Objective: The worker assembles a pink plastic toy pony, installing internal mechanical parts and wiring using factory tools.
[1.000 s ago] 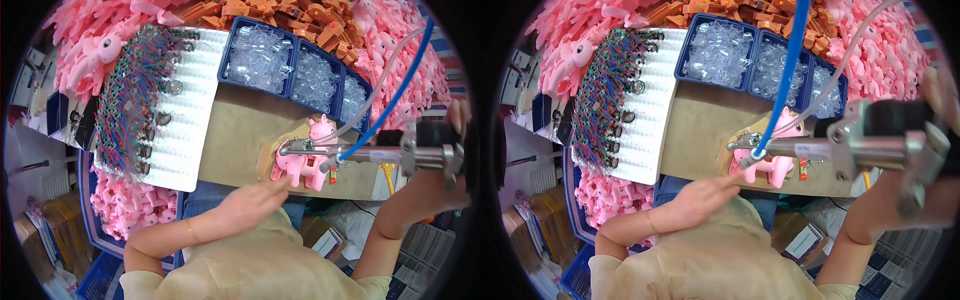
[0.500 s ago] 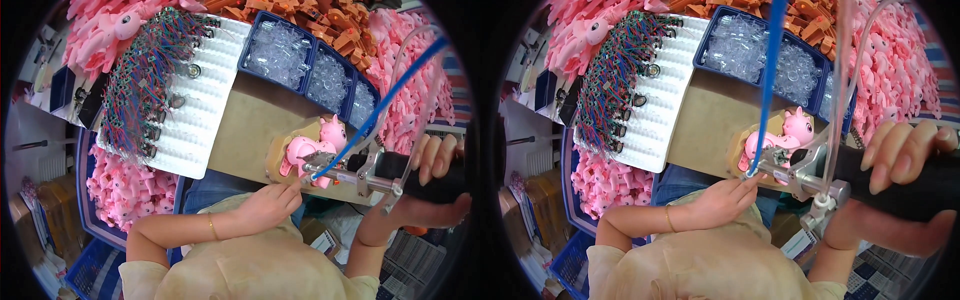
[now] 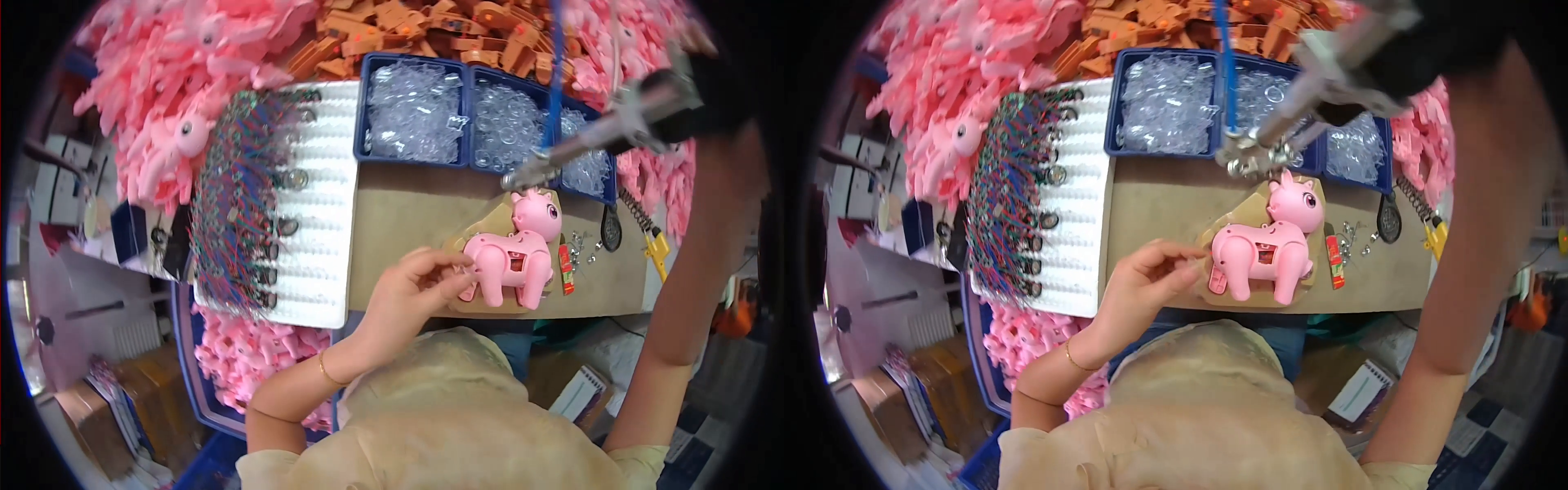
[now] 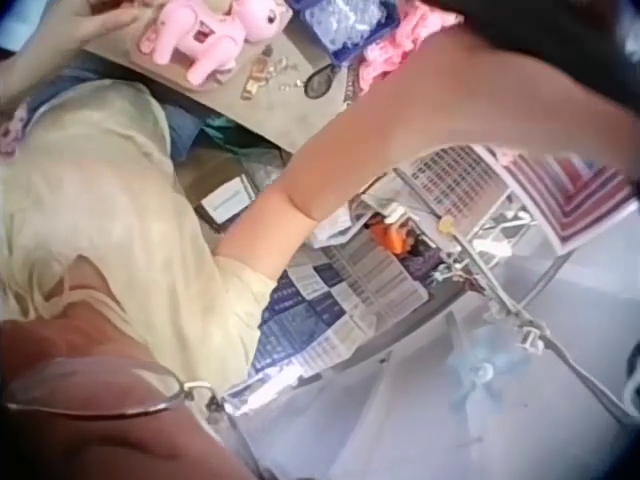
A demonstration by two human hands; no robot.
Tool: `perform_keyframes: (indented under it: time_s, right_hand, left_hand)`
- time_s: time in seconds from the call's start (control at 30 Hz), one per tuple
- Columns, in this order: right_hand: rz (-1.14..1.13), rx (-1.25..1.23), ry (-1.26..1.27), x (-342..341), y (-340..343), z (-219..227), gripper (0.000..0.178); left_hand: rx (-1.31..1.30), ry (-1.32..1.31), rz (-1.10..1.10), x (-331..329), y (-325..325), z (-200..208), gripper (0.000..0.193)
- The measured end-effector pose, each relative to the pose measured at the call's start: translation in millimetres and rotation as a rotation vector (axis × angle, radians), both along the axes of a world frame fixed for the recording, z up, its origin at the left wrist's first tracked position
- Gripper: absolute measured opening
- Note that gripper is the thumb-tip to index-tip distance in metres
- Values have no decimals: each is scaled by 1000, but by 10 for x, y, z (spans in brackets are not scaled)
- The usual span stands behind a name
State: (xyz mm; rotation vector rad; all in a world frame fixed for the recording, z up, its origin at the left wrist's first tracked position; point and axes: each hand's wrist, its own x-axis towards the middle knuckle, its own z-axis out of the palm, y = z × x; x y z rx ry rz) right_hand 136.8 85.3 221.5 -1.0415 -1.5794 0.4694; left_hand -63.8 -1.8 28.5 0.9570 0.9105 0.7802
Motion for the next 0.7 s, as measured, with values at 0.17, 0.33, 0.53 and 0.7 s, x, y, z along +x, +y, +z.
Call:
perform_keyframes:
  time_s: [0.17,0.33,0.53,0.7]
  right_hand:
    - [-356,-190,-230,-76,-446,-731,25]
    - [176,-557,-191,216,-1031,-1352,18]
    - [200,-571,-241,445,-854,-1489,7]
    - [250,-477,-439,462,-741,-1778,9]
  left_hand:
    - [-118,-280,55,193,0,13,35]
    - [-9,-236,-66,407,-30,77,52]
    - [901,626,-146,435,47,126,58]
    - [825,661,-36,511,12,-111,56]
